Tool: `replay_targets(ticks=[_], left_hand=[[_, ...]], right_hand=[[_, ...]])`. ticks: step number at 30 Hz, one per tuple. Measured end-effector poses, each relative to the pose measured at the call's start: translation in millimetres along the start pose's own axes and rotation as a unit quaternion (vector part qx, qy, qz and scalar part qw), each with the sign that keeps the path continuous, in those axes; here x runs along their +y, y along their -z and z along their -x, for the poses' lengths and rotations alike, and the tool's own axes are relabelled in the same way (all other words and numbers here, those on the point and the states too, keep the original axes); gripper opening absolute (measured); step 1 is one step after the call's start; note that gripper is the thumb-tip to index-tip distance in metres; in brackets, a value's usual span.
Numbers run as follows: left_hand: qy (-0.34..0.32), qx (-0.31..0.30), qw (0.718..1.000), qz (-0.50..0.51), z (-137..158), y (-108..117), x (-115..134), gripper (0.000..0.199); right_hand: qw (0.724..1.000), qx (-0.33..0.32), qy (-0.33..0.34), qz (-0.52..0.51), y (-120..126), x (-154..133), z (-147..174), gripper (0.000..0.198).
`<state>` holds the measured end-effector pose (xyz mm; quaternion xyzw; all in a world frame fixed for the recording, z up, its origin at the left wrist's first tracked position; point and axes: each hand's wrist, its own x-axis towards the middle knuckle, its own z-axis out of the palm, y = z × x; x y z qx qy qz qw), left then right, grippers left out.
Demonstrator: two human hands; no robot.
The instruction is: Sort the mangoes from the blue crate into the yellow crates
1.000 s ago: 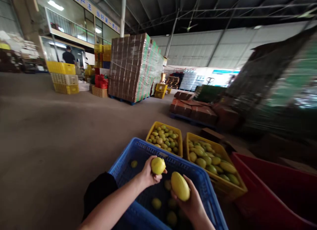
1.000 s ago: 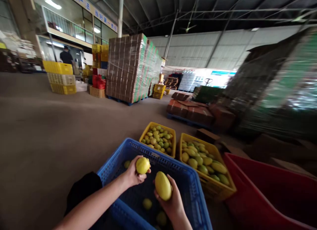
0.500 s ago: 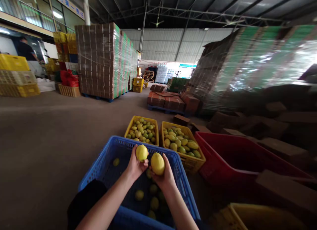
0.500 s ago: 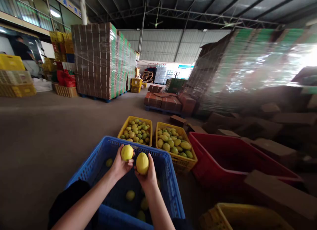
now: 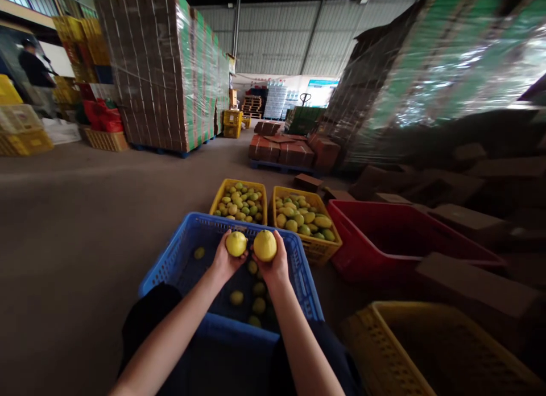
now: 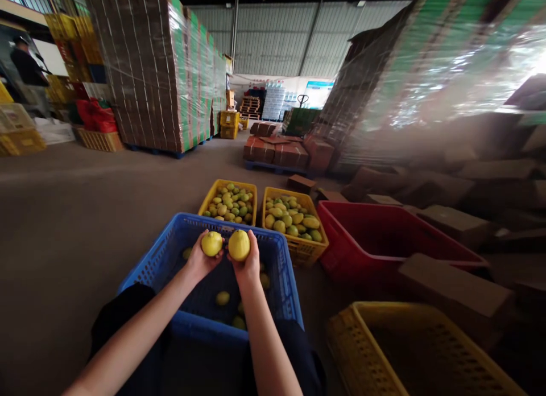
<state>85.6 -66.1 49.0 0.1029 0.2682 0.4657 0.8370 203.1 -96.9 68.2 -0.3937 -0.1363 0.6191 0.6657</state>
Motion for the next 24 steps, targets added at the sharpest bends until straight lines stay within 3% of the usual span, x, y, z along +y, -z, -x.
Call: replay_targets(ticks=[8, 14, 20, 24], left_hand=[[-0.075, -0.016, 0.994, -0.078, 8, -2, -3, 0.039], [-0.031, -0.002, 0.997, -0.068, 12, -5, -3, 0.045], [0.007, 0.019, 1.000, 0.013, 15, -9, 6, 0.042], [0.048, 0.014, 0.999, 0.002, 10, -6, 7, 0.054]], right_hand=[[0.999, -0.026, 0.020, -0.012, -10, 1, 7, 0.023], [0.998, 0.013, -0.025, -0.063, -4, -5, 6, 0.027], [0.991, 0.003, -0.051, -0.124, -4, -8, 5, 0.021], [0.991, 0.009, -0.088, -0.098, -4, -7, 1, 0.034]])
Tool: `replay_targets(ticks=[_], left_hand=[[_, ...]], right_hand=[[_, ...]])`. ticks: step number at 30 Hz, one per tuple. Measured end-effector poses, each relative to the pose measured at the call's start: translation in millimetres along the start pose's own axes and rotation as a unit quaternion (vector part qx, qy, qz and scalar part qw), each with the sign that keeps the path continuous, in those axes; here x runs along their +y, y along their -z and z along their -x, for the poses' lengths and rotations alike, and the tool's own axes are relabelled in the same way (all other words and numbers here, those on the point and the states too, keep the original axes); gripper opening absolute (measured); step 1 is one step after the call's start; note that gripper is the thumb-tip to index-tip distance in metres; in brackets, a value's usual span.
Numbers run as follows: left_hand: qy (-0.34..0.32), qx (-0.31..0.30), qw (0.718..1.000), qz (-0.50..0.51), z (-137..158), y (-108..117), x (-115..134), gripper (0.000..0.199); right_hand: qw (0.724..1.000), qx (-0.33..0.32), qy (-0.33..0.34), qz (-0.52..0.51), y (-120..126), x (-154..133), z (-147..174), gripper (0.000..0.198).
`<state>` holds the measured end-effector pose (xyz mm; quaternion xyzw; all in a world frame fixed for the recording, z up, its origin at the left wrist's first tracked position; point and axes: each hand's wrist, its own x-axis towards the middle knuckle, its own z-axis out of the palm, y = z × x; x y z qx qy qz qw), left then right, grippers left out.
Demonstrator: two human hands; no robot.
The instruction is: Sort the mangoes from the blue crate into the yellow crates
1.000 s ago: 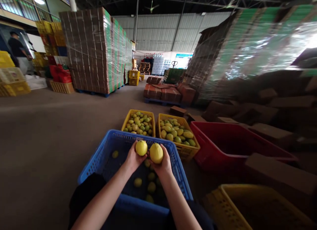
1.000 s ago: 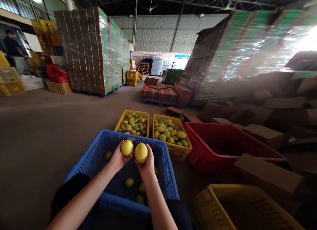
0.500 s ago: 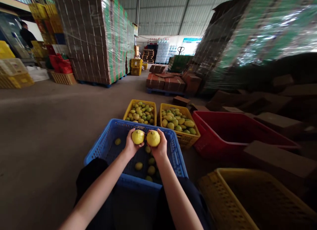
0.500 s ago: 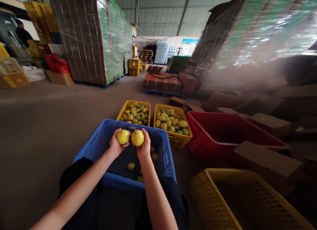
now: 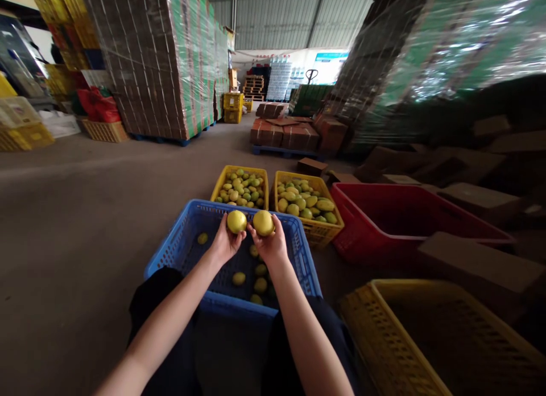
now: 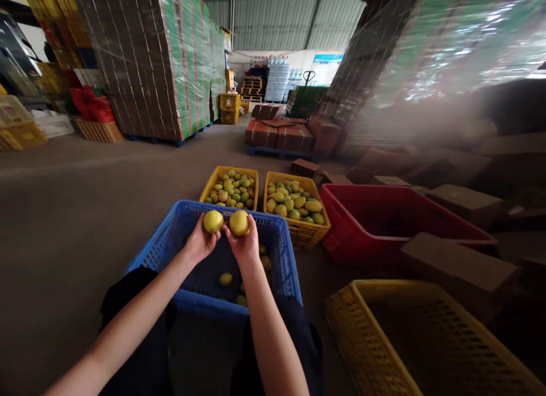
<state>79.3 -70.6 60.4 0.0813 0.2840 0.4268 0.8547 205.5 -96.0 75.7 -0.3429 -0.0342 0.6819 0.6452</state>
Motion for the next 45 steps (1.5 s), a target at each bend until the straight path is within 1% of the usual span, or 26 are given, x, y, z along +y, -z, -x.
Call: replay_targets(ticks=[2, 4, 6, 8, 9, 10, 12, 13, 15, 16, 17, 19, 24, 25, 27, 29, 31, 32, 34, 36, 39, 41, 42, 45], left_hand=[[0.020, 0.009, 1.000, -0.017, -3, 2, -3, 0.062], [0.021, 0.017, 0.999, -0.021, -5, 3, -6, 0.067], [0.005, 0.017, 1.000, -0.025, -7, 3, -9, 0.068], [-0.029, 0.018, 0.999, -0.037, -9, 2, -10, 0.064], [-0.056, 0.022, 0.997, -0.046, -9, 1, -11, 0.057], [-0.093, 0.024, 0.994, -0.058, -8, 0, -10, 0.046], [-0.191, 0.023, 0.976, -0.100, -5, -2, -10, 0.021], [-0.245, 0.020, 0.961, -0.128, -3, -2, -9, 0.021], [-0.335, 0.017, 0.924, -0.183, 2, -3, -7, 0.040], [-0.362, 0.018, 0.909, -0.206, 4, -3, -6, 0.047], [-0.379, 0.019, 0.898, -0.223, 6, -3, -5, 0.053], [-0.392, 0.013, 0.886, -0.246, 9, -3, -3, 0.060], [-0.409, -0.010, 0.871, -0.273, 10, 1, 0, 0.061], [-0.414, -0.011, 0.867, -0.278, 10, 1, 0, 0.061], [-0.431, -0.008, 0.853, -0.293, 11, 3, 1, 0.060], [-0.457, -0.001, 0.832, -0.316, 11, 5, 2, 0.060], [-0.470, 0.006, 0.816, -0.336, 11, 6, 5, 0.060], [-0.466, 0.007, 0.817, -0.341, 10, 7, 7, 0.060], [-0.434, -0.001, 0.833, -0.344, 10, 8, 12, 0.060], [-0.386, -0.012, 0.859, -0.336, 10, 9, 17, 0.057], [-0.303, -0.036, 0.908, -0.285, 13, 10, 25, 0.049], [-0.253, -0.059, 0.937, -0.235, 16, 11, 28, 0.044], [-0.234, -0.069, 0.946, -0.214, 17, 12, 30, 0.041], [-0.194, -0.076, 0.962, -0.176, 19, 14, 31, 0.030]], right_hand=[[0.999, -0.010, -0.018, 0.045, 1, 0, -2, 0.047], [0.996, -0.020, -0.027, 0.085, 3, -1, -4, 0.055], [0.993, -0.009, -0.013, 0.116, 5, -1, -6, 0.050], [0.988, 0.011, 0.031, 0.154, 7, -1, -8, 0.034], [0.982, 0.017, 0.063, 0.175, 7, -1, -9, 0.027], [0.975, 0.015, 0.104, 0.195, 8, 0, -10, 0.027], [0.949, -0.001, 0.210, 0.237, 10, 3, -11, 0.037], [0.928, -0.009, 0.269, 0.258, 11, 4, -11, 0.043], [0.879, -0.019, 0.369, 0.302, 13, 5, -10, 0.053], [0.858, -0.021, 0.400, 0.322, 14, 6, -10, 0.057], [0.842, -0.024, 0.420, 0.337, 14, 5, -9, 0.060], [0.819, -0.031, 0.440, 0.367, 15, 4, -8, 0.061], [0.736, -0.046, 0.481, 0.475, 16, 2, -7, 0.056], [0.725, -0.052, 0.485, 0.487, 17, 3, -6, 0.054], [0.714, -0.067, 0.486, 0.499, 17, 3, -7, 0.052], [0.717, -0.079, 0.479, 0.499, 17, 3, -7, 0.052], [0.736, -0.090, 0.463, 0.485, 17, 3, -9, 0.056], [0.752, -0.097, 0.449, 0.473, 18, 2, -10, 0.059], [0.793, -0.114, 0.403, 0.442, 18, 1, -11, 0.064], [0.840, -0.120, 0.345, 0.401, 18, -1, -10, 0.064], [0.902, -0.118, 0.265, 0.320, 16, -4, -7, 0.052], [0.928, -0.139, 0.222, 0.264, 15, -7, -6, 0.044], [0.936, -0.155, 0.205, 0.242, 14, -9, -5, 0.042], [0.945, -0.193, 0.168, 0.202, 14, -12, -5, 0.040]])
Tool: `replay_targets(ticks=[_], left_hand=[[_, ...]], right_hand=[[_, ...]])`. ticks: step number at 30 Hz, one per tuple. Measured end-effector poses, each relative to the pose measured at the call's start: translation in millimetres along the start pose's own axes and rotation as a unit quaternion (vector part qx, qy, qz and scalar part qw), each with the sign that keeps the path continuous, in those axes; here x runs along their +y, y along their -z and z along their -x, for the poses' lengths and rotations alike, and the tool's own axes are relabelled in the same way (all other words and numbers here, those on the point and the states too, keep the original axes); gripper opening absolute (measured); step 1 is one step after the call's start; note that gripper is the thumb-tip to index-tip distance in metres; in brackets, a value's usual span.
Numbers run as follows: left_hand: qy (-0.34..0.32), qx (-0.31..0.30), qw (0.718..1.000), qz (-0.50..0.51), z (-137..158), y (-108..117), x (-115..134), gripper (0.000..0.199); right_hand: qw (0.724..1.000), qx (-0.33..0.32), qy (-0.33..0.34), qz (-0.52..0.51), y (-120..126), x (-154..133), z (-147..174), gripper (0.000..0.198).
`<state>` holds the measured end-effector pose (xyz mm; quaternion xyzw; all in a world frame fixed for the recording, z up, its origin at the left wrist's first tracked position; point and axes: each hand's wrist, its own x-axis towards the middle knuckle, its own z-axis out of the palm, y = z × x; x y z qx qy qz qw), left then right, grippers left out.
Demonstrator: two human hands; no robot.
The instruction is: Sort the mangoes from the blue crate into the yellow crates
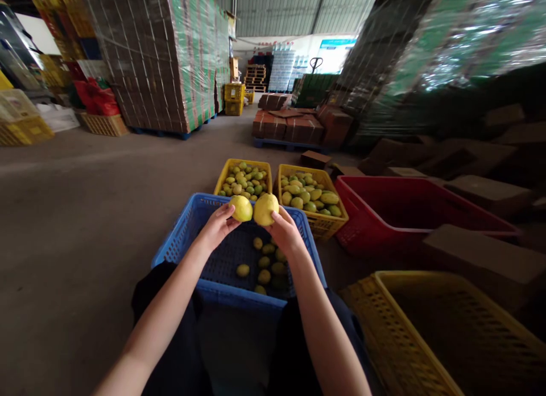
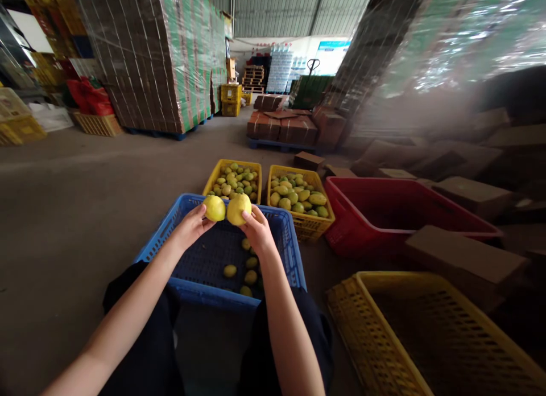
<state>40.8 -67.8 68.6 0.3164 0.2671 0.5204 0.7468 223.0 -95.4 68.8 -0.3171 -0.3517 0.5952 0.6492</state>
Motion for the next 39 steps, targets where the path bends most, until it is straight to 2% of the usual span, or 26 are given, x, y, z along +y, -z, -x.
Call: replay_targets(ticks=[4, 9, 12, 15, 18, 22, 26, 29, 33, 39], left_hand=[[0.027, 0.023, 0.998, 0.050, 0, 1, 0, 0.022], [0.040, 0.061, 0.993, 0.097, -4, 4, 2, 0.031], [0.033, 0.068, 0.993, 0.092, -6, 9, 1, 0.032], [0.021, 0.075, 0.995, 0.058, -6, 12, -3, 0.028], [0.031, 0.072, 0.997, 0.021, -3, 11, -7, 0.028], [0.044, 0.064, 0.997, -0.009, -1, 8, -12, 0.024], [0.038, 0.064, 0.997, 0.011, -2, 8, -13, 0.024], [0.065, 0.068, 0.995, 0.022, -4, 10, -12, 0.027], [0.093, 0.081, 0.992, 0.038, -5, 13, -11, 0.027], [0.081, 0.107, 0.987, 0.083, -9, 14, -15, 0.032]], right_hand=[[0.999, -0.005, -0.041, -0.026, 3, 0, -1, 0.039], [0.998, -0.012, -0.051, -0.032, 5, -1, -1, 0.031], [0.999, -0.009, -0.050, -0.014, 6, -2, -1, 0.032], [0.998, 0.023, -0.045, 0.025, 5, 2, -2, 0.035], [0.995, 0.054, -0.052, 0.069, 2, 10, -2, 0.038], [0.993, 0.057, -0.063, 0.086, -3, 19, -1, 0.042], [0.992, 0.056, -0.068, 0.088, -1, 19, -2, 0.040], [0.991, 0.073, -0.083, 0.081, 3, 17, -4, 0.040], [0.993, 0.079, -0.061, 0.057, 6, 11, -4, 0.040], [0.993, 0.072, -0.067, 0.061, 8, 5, -2, 0.031]])
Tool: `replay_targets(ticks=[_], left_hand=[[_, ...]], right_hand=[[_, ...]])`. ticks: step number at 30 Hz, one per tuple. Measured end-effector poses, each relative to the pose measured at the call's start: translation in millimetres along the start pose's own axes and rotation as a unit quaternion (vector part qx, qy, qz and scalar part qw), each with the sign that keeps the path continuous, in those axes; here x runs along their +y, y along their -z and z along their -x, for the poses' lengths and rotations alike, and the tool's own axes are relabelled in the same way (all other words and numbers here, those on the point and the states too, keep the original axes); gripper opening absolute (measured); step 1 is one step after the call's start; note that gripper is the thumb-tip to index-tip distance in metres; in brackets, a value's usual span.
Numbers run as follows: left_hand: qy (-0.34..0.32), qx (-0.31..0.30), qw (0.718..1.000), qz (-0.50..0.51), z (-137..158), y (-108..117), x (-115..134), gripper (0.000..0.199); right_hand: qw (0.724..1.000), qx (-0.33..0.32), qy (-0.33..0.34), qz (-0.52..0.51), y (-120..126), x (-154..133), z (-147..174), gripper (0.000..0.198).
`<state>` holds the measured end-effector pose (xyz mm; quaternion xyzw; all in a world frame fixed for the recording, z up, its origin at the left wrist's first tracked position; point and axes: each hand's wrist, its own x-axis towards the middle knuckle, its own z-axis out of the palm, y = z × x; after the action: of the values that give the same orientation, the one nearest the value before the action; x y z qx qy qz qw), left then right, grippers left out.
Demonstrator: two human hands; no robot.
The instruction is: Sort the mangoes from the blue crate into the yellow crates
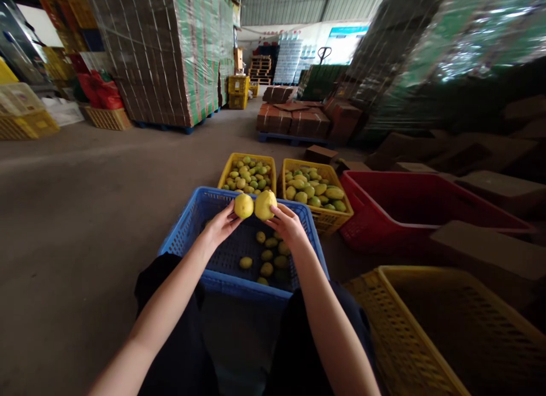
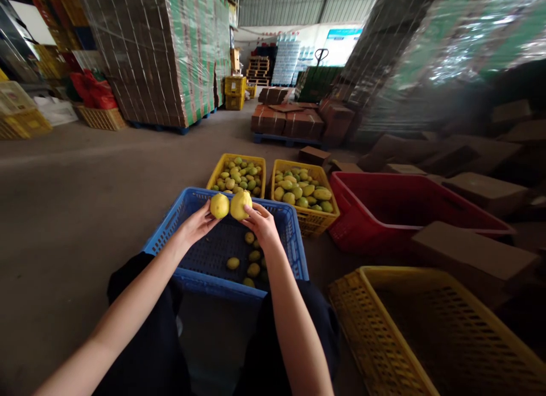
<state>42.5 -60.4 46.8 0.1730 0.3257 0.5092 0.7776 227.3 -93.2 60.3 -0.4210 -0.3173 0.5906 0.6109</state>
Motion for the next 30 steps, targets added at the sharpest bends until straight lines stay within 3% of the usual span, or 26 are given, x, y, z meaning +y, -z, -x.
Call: replay_targets(ticks=[9, 12, 17, 22, 30], left_hand=[[-0.023, 0.056, 0.998, 0.027, -2, 2, -2, 0.028], [-0.026, 0.081, 0.996, 0.018, -2, 3, -3, 0.025], [-0.012, 0.065, 0.998, 0.013, -1, -1, -4, 0.028], [0.024, 0.070, 0.997, 0.026, 3, -6, -6, 0.033], [0.013, 0.092, 0.993, 0.077, 0, -5, -14, 0.032]], right_hand=[[0.999, -0.015, -0.022, -0.021, -1, 4, -1, 0.031], [0.998, -0.033, -0.041, -0.021, -2, 6, -2, 0.022], [0.997, -0.019, -0.071, -0.038, -6, 12, -5, 0.008], [0.998, -0.026, -0.061, -0.009, -11, 17, -3, 0.016], [0.997, -0.058, -0.025, 0.035, -17, 21, 4, 0.027]])
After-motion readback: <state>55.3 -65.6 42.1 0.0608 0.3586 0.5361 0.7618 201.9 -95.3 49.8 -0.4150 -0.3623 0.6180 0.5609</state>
